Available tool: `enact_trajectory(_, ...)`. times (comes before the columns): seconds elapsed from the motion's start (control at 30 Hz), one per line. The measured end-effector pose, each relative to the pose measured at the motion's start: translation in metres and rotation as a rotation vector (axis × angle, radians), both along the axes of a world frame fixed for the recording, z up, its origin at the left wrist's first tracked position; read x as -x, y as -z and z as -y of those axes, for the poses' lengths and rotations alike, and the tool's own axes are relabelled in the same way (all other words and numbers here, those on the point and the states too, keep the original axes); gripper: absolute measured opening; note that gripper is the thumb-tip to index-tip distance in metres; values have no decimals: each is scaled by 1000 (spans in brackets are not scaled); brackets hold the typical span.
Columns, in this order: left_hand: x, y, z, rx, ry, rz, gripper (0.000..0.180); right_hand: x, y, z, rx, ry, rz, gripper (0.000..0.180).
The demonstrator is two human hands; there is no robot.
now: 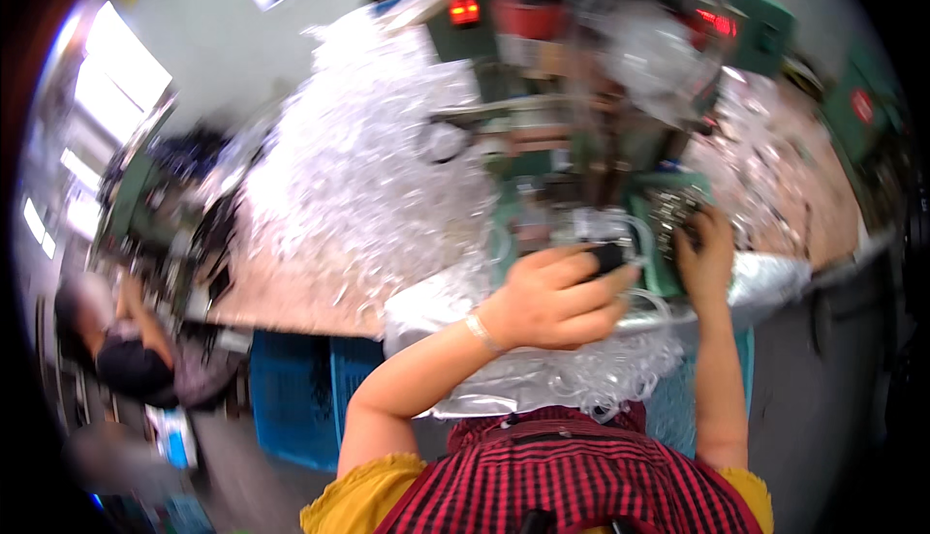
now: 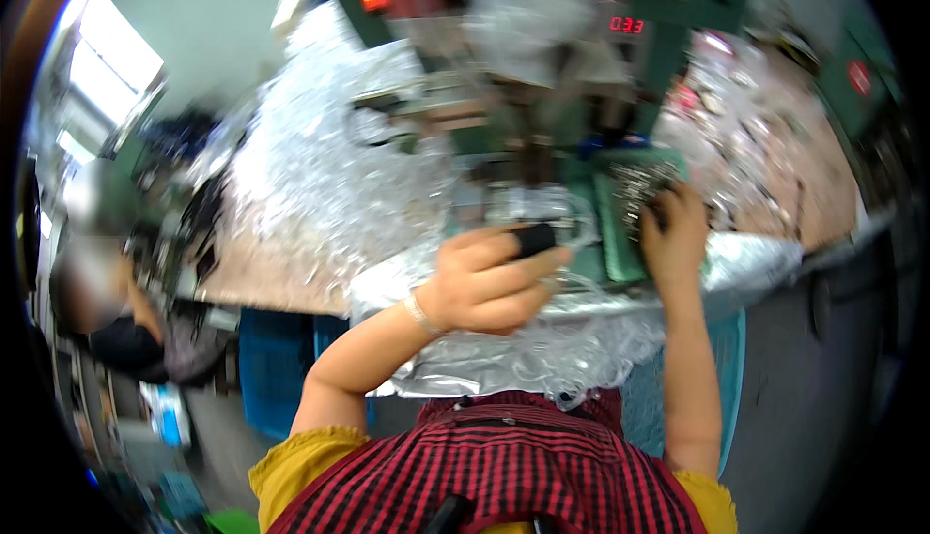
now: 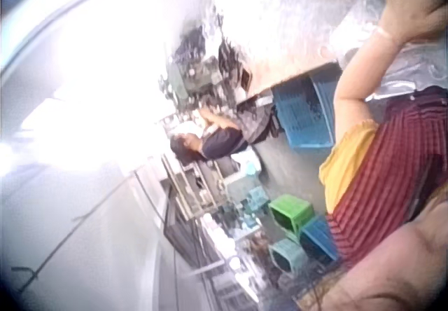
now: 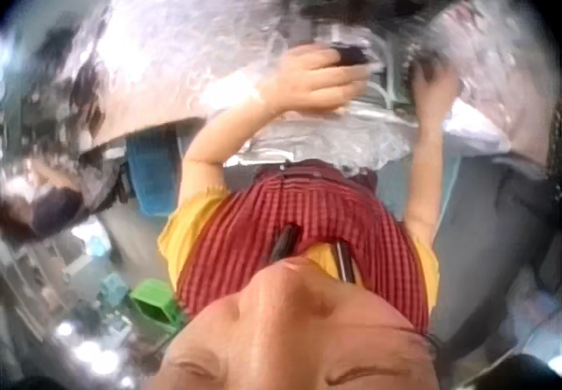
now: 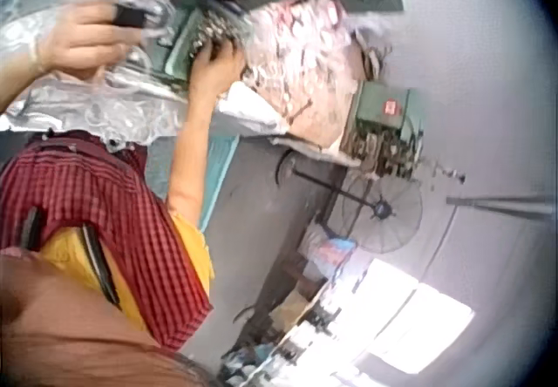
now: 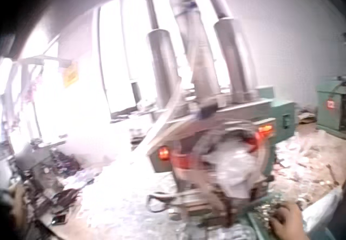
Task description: The person repeatedly picks up clear plastic rings and small metal components, places them into a press machine, and removes the assembled units. The person also gathers the finished plastic rings from the table into a pile.
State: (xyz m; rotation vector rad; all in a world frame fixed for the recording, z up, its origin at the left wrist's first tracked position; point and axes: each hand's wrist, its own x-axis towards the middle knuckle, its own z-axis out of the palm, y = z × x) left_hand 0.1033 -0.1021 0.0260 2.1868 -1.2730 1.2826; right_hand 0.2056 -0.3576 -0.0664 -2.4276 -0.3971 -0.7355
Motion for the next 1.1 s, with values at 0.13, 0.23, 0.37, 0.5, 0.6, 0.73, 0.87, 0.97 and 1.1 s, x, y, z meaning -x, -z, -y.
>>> enact_trajectory(0.13,19,15,8,267,15,-219,22,-3,-1,1,94,15,50,15)
enact_trajectory(0.23,74,29,-29,176,-325,-146,21,1,-2,0,-33,-45,61,13)
enact_trajectory(0.37,116,2,-125,227,-879,-240,12,16,-7,14,-263,-31,-22,11)
enact_trajectory(0.5,130,2,-142,214,-1006,-601,11,4,-1,7,-565,-161,-196,10)
enact_trajectory(0.6,110,31,-122,358,-991,-588,8,-11,4,-13,-693,-251,-270,11)
enact_trajectory(0.73,81,28,-92,420,-863,-501,12,-12,-7,-23,-722,-223,-312,17)
enact_trajectory(0.87,35,-12,-109,129,-791,-640,21,-8,-14,-7,-645,-205,-332,16)
enact_trajectory(0.97,16,-1,-114,-146,-641,-909,28,16,-24,-5,-660,-114,-341,14)
enact_trajectory(1.1,17,58,-120,-48,-711,-802,22,52,-14,17,-690,-8,-320,16)
